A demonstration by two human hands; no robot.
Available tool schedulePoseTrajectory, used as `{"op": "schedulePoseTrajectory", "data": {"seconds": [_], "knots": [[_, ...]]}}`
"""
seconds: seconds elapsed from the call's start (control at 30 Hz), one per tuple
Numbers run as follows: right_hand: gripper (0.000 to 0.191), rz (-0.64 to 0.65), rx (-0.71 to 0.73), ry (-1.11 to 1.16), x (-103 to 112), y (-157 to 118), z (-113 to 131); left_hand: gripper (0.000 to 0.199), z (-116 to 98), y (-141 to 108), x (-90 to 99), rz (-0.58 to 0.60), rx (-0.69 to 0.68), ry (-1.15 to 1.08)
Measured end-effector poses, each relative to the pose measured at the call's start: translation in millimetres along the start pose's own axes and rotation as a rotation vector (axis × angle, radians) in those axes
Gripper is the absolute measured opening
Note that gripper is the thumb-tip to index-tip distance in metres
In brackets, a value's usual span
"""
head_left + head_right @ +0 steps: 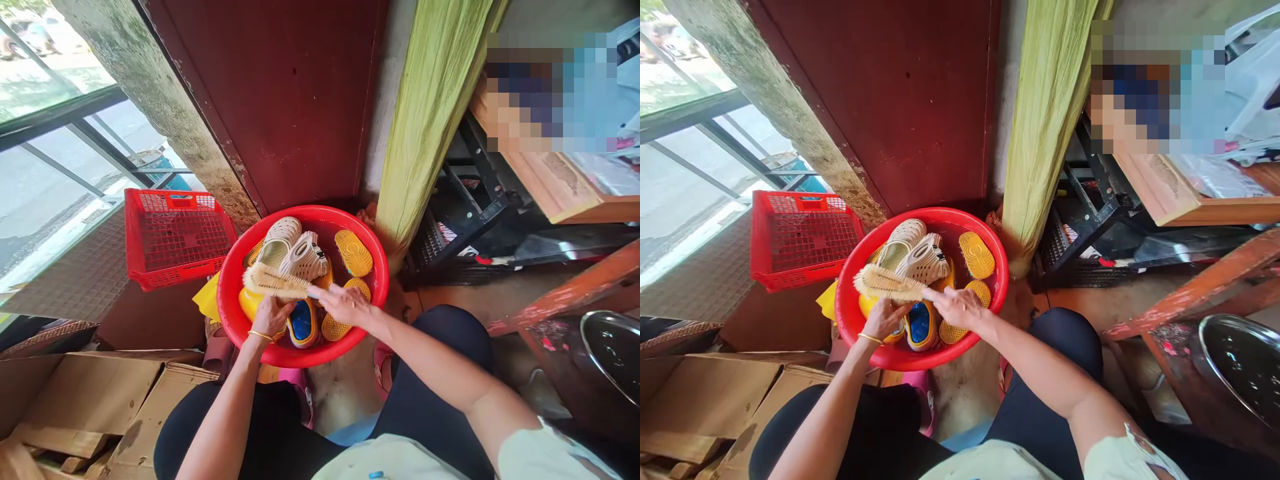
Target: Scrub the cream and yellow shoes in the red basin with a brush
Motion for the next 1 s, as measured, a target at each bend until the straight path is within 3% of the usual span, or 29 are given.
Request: {"op": "schedulePoseTrajectory", "data": {"seconds": [0.13, 0.2, 0.3, 0.37, 0.43, 0.5, 0.57, 0.63, 0.7, 0.77, 0.83, 1.0], "knots": [[0.055, -0.001, -0.278, -0.052, 22, 21, -54, 0.073, -8, -6, -3.3, 0.087, -0.318, 0.296], [0.055, -0.027, -0.323, -0.031, 29, 20, -63, 0.078, -9, -10, -7.0, 0.144, -0.444, 0.394], [0.055, -0.086, -0.193, -0.007, 27, 9, -40, 0.073, -3, -13, -10.3, 0.123, -0.552, 0.512], [0.055, -0.083, -0.071, -0.011, 22, 0, -18, 0.059, 3, -12, -12.2, 0.096, -0.56, 0.601], [0.055, -0.059, -0.023, -0.017, 21, -4, -12, 0.052, 7, -13, -15.4, 0.1, -0.587, 0.679], [0.055, -0.027, -0.104, -0.036, 25, -1, -28, 0.059, 5, -17, -20.4, 0.121, -0.67, 0.729], [0.054, 0.019, -0.269, -0.067, 33, 3, -60, 0.069, 2, -24, -27.6, 0.16, -0.765, 0.786], [0.052, 0.068, -0.408, -0.095, 39, 5, -91, 0.069, 2, -34, -37.3, 0.252, -0.822, 0.842], [0.049, 0.094, -0.472, -0.11, 43, 4, -106, 0.074, 6, -42, -45.9, 0.332, -0.835, 0.839], [0.045, 0.104, -0.475, -0.108, 44, 0, -103, 0.091, 10, -44, -49.6, 0.302, -0.801, 0.794], [0.045, 0.114, -0.438, -0.1, 42, -7, -84, 0.103, 14, -38, -48.4, 0.205, -0.73, 0.781], [0.053, 0.125, -0.209, -0.085, 37, -28, -23, 0.095, 24, -20, -42.8, 0.178, -0.581, 0.82]]}}
Point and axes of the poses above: each hand's wrist, its own y-axis towards the middle knuckle, its own x-axis out of the back of the hand, z = x × y, the point moved 4 cm from there along y, towards the middle knuckle, and after that the axes turned 9 degrees about -z, right-handed, at the moved point
